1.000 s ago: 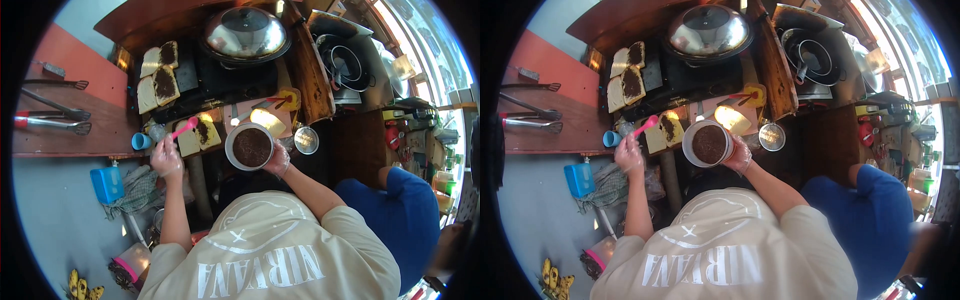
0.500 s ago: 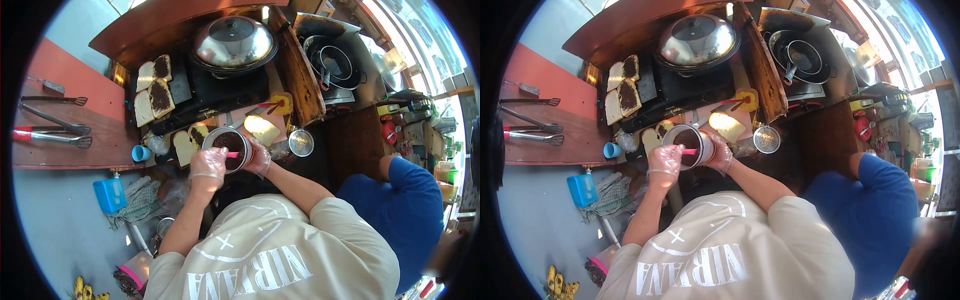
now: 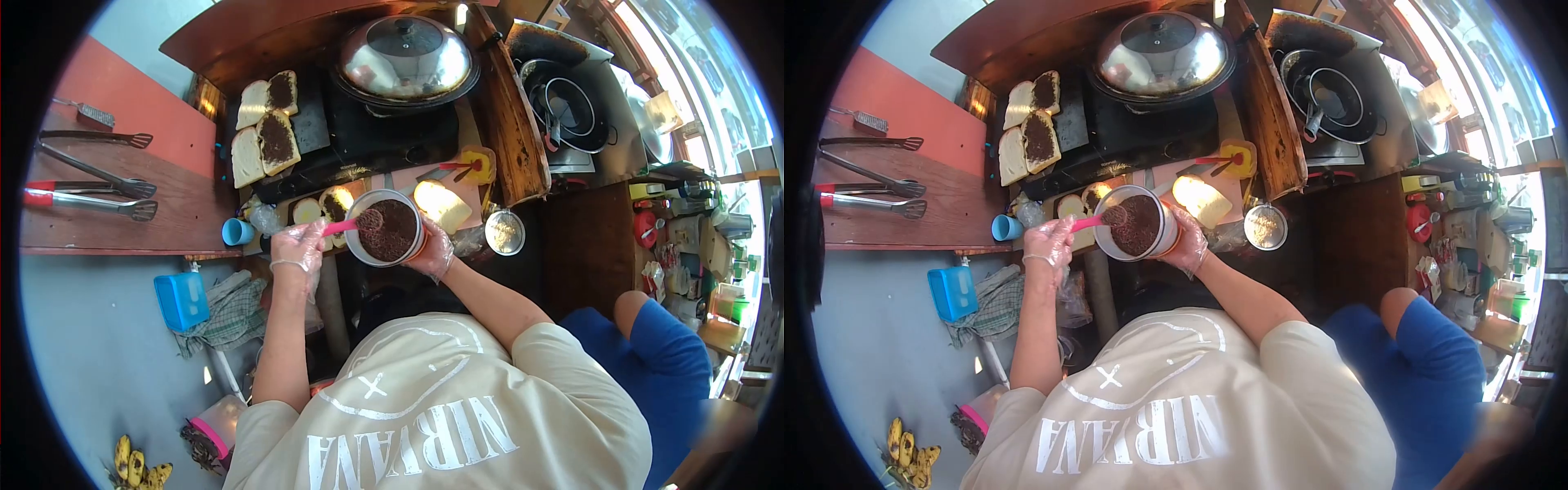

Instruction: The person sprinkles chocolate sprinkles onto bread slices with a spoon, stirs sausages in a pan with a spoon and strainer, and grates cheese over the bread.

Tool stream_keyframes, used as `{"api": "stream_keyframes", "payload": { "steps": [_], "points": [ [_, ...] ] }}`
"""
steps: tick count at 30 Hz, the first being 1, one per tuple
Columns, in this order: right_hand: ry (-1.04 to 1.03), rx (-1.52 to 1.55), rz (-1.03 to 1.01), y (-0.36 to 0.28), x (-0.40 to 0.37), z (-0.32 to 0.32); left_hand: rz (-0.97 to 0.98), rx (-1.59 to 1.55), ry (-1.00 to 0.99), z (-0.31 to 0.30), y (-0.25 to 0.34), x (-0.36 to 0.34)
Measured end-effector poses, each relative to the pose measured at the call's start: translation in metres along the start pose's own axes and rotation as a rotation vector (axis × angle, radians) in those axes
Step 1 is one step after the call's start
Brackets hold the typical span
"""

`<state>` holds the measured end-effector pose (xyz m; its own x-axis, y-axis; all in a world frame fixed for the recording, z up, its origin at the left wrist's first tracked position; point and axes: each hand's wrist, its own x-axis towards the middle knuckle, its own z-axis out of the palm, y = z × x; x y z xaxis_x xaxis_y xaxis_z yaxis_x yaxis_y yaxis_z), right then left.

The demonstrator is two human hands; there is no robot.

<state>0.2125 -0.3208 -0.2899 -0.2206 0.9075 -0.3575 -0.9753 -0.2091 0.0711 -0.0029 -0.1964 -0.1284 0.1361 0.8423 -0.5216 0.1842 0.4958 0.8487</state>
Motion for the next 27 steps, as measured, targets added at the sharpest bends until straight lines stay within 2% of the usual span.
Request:
{"api": "stream_keyframes", "payload": {
  "steps": [5,8,12,16,17,18,20,22,25,27],
  "points": [
    [0.007,0.046,-0.034,-0.002,0.0,-0.002,0.036,-0.083,0.115,-0.025,0.01,0.017],
    [0.002,0.062,-0.053,-0.007,-0.009,0.0,0.092,-0.093,0.125,-0.041,-0.006,0.033],
    [0.022,0.074,-0.079,-0.017,-0.016,-0.016,0.083,0.026,0.183,-0.052,-0.071,0.074],
    [0.067,0.054,-0.134,-0.023,-0.026,-0.016,0.168,0.093,0.261,-0.043,-0.133,0.1],
    [0.055,0.076,-0.135,-0.024,-0.03,-0.017,0.219,0.235,0.295,-0.042,-0.145,0.106],
    [0.06,0.074,-0.133,-0.025,-0.033,-0.019,0.268,0.378,0.328,-0.038,-0.147,0.105],
    [0.006,0.079,-0.148,-0.027,-0.039,-0.024,0.278,0.406,0.313,-0.034,-0.148,0.105],
    [0.052,0.061,-0.172,-0.025,-0.043,-0.018,0.463,0.459,0.384,-0.032,-0.158,0.116],
    [0.096,0.037,-0.201,-0.023,-0.048,-0.005,0.561,0.529,0.418,-0.03,-0.155,0.128],
    [0.096,0.03,-0.206,-0.024,-0.05,-0.002,0.533,0.531,0.427,-0.03,-0.148,0.136]
  ]
}}
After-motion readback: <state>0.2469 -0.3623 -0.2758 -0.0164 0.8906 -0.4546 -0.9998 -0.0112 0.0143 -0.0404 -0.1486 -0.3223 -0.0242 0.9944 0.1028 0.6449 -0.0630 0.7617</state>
